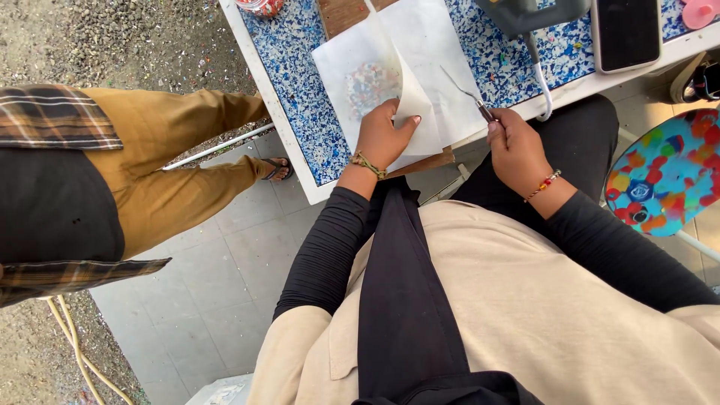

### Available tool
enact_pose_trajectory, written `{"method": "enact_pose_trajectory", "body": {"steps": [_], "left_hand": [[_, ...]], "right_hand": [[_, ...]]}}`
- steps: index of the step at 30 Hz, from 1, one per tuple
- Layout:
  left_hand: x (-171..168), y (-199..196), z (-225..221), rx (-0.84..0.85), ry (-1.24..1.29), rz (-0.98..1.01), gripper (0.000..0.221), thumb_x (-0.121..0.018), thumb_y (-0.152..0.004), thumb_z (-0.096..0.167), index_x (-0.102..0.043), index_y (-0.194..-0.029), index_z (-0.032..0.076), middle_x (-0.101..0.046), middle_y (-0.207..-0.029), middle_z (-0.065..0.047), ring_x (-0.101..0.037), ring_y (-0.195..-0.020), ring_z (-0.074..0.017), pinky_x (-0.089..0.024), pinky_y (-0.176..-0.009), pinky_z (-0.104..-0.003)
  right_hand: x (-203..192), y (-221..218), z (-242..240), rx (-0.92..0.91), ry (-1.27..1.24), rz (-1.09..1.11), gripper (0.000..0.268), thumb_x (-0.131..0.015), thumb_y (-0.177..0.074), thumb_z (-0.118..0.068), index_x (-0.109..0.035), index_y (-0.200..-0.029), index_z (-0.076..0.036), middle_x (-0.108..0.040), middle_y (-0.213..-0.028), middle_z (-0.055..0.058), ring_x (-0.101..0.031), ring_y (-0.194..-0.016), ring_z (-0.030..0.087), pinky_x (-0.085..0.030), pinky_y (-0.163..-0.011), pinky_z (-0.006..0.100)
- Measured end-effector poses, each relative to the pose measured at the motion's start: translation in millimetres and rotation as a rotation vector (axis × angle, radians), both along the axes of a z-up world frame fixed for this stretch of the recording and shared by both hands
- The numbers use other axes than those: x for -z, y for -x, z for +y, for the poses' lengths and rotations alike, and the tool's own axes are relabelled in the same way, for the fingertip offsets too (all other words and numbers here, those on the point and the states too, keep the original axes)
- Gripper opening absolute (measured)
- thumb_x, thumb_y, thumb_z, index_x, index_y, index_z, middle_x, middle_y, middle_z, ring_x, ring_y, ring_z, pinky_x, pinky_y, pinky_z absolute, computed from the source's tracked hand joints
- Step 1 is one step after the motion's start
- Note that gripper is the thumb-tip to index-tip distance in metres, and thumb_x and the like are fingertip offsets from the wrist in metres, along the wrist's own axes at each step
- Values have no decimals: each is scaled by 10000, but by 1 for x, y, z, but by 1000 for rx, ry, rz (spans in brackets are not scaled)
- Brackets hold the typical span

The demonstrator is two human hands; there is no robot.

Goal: Melting small plastic flakes using a clothes iron on parchment paper.

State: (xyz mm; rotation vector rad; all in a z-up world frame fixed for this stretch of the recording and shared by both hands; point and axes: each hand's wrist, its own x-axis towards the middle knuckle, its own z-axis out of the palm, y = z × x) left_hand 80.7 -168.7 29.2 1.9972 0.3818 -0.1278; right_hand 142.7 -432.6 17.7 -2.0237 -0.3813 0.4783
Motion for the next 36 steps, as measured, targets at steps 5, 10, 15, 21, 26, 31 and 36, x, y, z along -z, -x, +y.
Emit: {"method": "enact_pose_trajectory", "body": {"steps": [5,10,15,21,26,31,36], "left_hand": [[8,-8,-19,-94,-148,60,346,-773,-839,284,-728,-1052,16,-776,-936,-157,-742,-802,-272,-570,-728,-365],[9,-11,-17,-74,-142,174,400,-741,-814,282,-704,-1106,11,-766,-916,-171,-738,-792,-297,-570,-721,-383],[5,-20,8,-151,-127,141,365,-706,-808,297,-758,-1081,60,-794,-918,-113,-766,-773,-241,-583,-694,-335],[8,-37,26,-317,-58,167,314,-720,-934,327,-782,-1086,59,-729,-753,-119,-613,-644,-201,-490,-627,-340],[17,-33,24,-321,-29,15,265,-757,-838,219,-743,-1034,41,-771,-775,-18,-694,-631,-92,-549,-604,-257],[4,-28,28,-356,79,79,227,-751,-842,206,-734,-984,30,-741,-715,-38,-678,-538,-95,-554,-495,-267],[1,-25,27,-361,108,86,218,-756,-850,193,-732,-981,20,-734,-702,-36,-664,-529,-86,-542,-477,-259]], "right_hand": [[42,2,9,-20,20,-62,223,-518,-1103,-95,-501,-1285,32,-688,-928,129,-677,-798,245,-528,-725,369],[30,-17,31,-1,37,-26,294,-636,-1022,-114,-522,-1258,19,-698,-958,175,-701,-843,264,-548,-746,372],[34,-38,40,-66,-23,-33,356,-658,-1036,-138,-572,-1372,-60,-740,-1085,173,-742,-998,258,-566,-822,366],[33,-35,45,-148,109,-50,415,-564,-1096,-181,-517,-1499,-89,-721,-1142,198,-706,-961,341,-555,-828,405],[-1,-28,54,-263,299,-426,523,-568,-1031,-67,-510,-1549,-108,-653,-1015,167,-663,-807,341,-553,-665,438],[-4,-32,53,-358,479,-502,571,-611,-981,-67,-520,-1543,-108,-613,-987,152,-648,-696,307,-539,-563,414],[33,-40,56,-209,303,-343,464,-665,-1024,-125,-530,-1461,-43,-643,-1060,170,-666,-777,327,-544,-639,412]]}}
